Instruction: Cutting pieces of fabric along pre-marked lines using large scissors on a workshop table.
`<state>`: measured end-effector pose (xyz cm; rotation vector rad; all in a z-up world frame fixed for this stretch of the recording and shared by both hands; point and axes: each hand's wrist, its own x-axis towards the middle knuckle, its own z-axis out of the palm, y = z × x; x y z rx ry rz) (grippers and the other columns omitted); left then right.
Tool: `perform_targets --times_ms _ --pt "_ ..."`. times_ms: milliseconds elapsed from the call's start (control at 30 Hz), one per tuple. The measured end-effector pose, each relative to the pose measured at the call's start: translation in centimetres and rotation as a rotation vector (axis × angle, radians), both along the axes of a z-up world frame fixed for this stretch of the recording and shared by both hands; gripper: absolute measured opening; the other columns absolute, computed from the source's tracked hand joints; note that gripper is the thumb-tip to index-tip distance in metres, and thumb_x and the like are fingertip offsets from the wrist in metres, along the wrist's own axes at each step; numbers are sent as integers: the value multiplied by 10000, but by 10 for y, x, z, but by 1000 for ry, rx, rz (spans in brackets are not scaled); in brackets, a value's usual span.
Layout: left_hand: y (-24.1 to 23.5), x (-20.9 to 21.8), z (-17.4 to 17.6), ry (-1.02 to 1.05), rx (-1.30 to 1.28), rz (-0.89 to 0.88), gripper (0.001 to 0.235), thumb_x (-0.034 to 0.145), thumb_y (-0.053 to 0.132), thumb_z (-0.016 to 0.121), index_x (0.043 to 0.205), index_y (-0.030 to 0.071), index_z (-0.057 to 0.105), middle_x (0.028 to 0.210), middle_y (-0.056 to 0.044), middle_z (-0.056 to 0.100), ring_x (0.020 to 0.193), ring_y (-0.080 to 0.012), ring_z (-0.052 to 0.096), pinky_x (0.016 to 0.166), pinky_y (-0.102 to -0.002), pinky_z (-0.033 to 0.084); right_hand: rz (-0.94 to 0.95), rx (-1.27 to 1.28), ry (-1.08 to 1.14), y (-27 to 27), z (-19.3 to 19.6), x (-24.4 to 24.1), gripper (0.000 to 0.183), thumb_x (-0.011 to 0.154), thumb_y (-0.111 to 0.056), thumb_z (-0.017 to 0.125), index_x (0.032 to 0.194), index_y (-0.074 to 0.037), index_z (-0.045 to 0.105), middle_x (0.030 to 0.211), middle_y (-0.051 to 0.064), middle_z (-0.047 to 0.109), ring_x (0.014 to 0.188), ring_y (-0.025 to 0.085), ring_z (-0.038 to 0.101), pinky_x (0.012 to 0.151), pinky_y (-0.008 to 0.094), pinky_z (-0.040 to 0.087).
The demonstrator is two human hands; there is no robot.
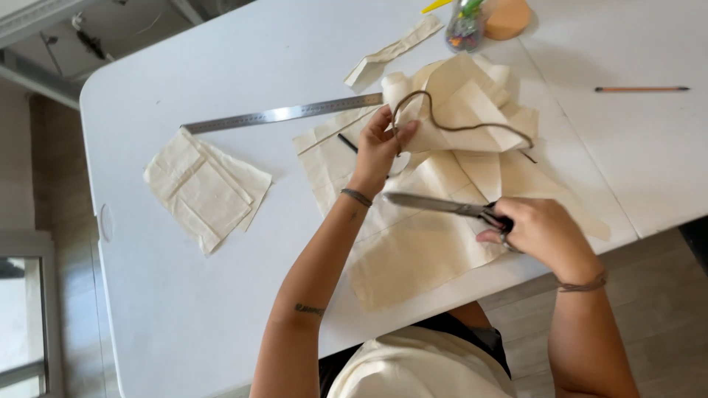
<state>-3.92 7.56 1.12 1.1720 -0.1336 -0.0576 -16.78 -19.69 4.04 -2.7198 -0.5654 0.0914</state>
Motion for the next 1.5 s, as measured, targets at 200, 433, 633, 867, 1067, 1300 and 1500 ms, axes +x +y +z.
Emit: perform_targets --times_ms 200,433,633,867,1067,1300,1500 --pt "5 26 -79 -85 248 -141 202 890 25 808 1077 50 735 1044 -27 709 931 -154 703 819 -296 621 -147 -46 146 10 -8 -1 407 712 -317 863 847 -34 603 798 204 711 880 421 735 780 508 601" --pt "-12 14 4 -301 373 -214 155 942 80 776 1080 84 705 1044 -19 691 940 -173 736 892 -352 627 -86 -268 226 -1 -15 28 565 822 -369 829 1205 -13 617 1107 159 680 1106 314 694 888 343 594" --pt "-36 33 12 -435 527 -92 77 946 7 716 1015 7 683 1034 -73 658 833 -247 747 800 -386 640 -94 -286 26 -5 -27 41 362 846 -422 736 973 -85 697 852 44 708 859 221 747 704 297 607" --pt "-53 -2 111 -1200 598 256 74 989 8 651 925 33 677 961 -108 599 792 -313 681 703 -439 598 -78 -123 -306 -14 -44 36 266 939 -369 667 985 -112 616 883 34 663 771 236 752 662 316 636" --pt "-56 -32 71 -1812 882 304 181 1004 19 645 853 114 680 907 -43 652 809 -199 728 759 -291 617 -285 341 -202 -16 -19 23 168 942 -223 687 1037 -86 714 859 82 742 810 238 747 678 333 630" --pt "-51 -93 1 -1550 901 151 180 1042 79 608 879 94 683 991 -56 674 876 -211 735 779 -301 609 -395 1472 424 28 -51 0 720 947 -388 557 1552 -53 354 1369 223 629 1212 311 639 991 492 527" --pt "-30 -127 -1 -1262 690 -102 305 1042 408 583 1107 142 716 1053 -73 671 1089 -373 712 866 -431 514 -594 1253 76 63 -20 6 476 883 -162 801 1292 -20 602 1136 91 733 1014 169 686 898 373 581"
